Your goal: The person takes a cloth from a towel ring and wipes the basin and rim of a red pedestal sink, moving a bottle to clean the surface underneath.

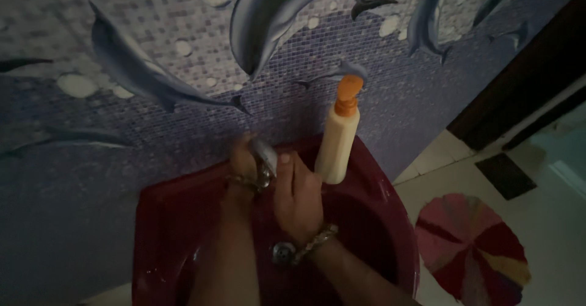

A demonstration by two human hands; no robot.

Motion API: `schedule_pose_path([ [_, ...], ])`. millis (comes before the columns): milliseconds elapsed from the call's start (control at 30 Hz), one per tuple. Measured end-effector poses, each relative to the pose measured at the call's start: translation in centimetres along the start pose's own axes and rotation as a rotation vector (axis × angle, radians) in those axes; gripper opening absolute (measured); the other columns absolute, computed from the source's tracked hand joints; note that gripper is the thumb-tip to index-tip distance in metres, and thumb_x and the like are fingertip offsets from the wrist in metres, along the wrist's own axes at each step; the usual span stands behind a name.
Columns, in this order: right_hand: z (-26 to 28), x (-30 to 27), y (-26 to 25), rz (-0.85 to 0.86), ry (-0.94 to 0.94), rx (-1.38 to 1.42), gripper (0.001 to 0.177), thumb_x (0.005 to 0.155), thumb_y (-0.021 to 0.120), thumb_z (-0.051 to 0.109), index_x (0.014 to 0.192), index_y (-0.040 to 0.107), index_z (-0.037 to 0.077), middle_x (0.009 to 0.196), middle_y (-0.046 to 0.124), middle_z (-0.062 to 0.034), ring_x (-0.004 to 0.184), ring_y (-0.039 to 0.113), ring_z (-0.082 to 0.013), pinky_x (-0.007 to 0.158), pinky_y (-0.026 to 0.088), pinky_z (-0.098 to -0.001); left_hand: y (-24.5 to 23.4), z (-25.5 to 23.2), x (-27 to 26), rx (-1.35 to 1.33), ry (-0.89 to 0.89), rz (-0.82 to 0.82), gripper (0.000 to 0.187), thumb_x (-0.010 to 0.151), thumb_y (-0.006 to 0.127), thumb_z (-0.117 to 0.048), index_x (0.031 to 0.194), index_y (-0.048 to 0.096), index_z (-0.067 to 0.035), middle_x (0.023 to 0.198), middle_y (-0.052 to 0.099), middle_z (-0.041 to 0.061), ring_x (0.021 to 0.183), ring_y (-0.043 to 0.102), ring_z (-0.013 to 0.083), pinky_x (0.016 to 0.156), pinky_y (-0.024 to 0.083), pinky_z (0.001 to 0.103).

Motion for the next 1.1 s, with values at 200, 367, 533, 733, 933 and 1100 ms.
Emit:
schedule_pose_path([
  [200, -0.5, -1.2, -0.6, -0.013, -0.050, 0.027, 0.039, 0.107, 0.039, 0.027, 0.089, 0.061, 0.001, 0.061, 0.058, -0.0101, 0.051, 0.055, -0.0163, 0.046, 0.042, -0.0356, -1.7, -1.1, -3.5, 0.588, 0.151, -0.316, 0.044, 0.106, 0.044, -0.034, 0.109, 0.073, -0.001, 0.108, 0.074, 0.013, 0.089, 0.068, 0.0220, 0.079, 0.053, 0.036],
  [367, -2.3, -3.7, -1.0, -0.044, -0.131, 0.098, 0.046, 0.114, 0.037, 0.033, 0.083, 0.054, 0.003, 0.068, 0.054, -0.0058, 0.060, 0.051, -0.0135, 0.052, 0.043, -0.0335, 1.7, -3.9, -6.7, 1.041, 0.621, -0.291, 0.042, 0.106, 0.043, -0.026, 0.131, 0.061, 0.003, 0.119, 0.070, 0.020, 0.103, 0.067, 0.0319, 0.089, 0.053, 0.042],
  [533, -11.3, -6.0, 1.0, -0.307, 0.777, 0.730, 0.029, 0.104, 0.045, 0.034, 0.090, 0.058, 0.012, 0.069, 0.057, -0.0007, 0.059, 0.052, -0.0119, 0.051, 0.044, -0.0293, 5.6, -7.6, -10.3, 0.511, 0.414, -0.192, 0.043, 0.112, 0.035, -0.026, 0.126, 0.067, 0.000, 0.121, 0.070, 0.019, 0.102, 0.068, 0.0296, 0.089, 0.055, 0.038],
  [733, -18.1, -11.5, 5.2, -0.203, 1.067, 0.829, 0.031, 0.105, 0.046, 0.028, 0.082, 0.057, 0.010, 0.062, 0.052, -0.0025, 0.050, 0.045, -0.0166, 0.046, 0.038, -0.0324, 8.9, -13.2, -19.0, 0.825, 0.184, -0.257, 0.057, 0.096, 0.049, -0.026, 0.153, 0.050, -0.020, 0.116, 0.077, 0.014, 0.094, 0.075, 0.0278, 0.083, 0.056, 0.041],
  [933, -12.6, -7.5, 9.6, 0.241, -0.158, -0.353, 0.020, 0.100, 0.055, 0.015, 0.103, 0.071, 0.004, 0.093, 0.071, -0.0161, 0.083, 0.068, -0.0337, 0.066, 0.056, -0.0437, 2.7, -10.9, -20.4, 1.583, 0.280, -0.162, 0.061, 0.102, 0.047, -0.019, 0.161, 0.034, -0.008, 0.168, 0.039, 0.017, 0.144, 0.047, 0.0359, 0.115, 0.043, 0.045],
  [1100, -10.2, -8.2, 15.9, 0.752, -0.447, -0.734, 0.056, 0.085, 0.067, 0.013, 0.138, 0.056, -0.001, 0.153, 0.046, -0.0239, 0.145, 0.038, -0.0388, 0.118, 0.032, -0.0548, 0.3, -7.9, -22.7, 1.947, -0.306, 0.274, 0.105, 0.095, 0.057, -0.062, 0.161, -0.005, -0.010, 0.170, -0.016, 0.014, 0.157, -0.011, 0.0320, 0.125, 0.001, 0.055],
])
Point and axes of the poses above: each hand's wrist, its own x-axis towards the middle knuckle, its own y-axis out of the palm, z = x × y, the point moved 9 cm from there along x, towards the middle knuckle
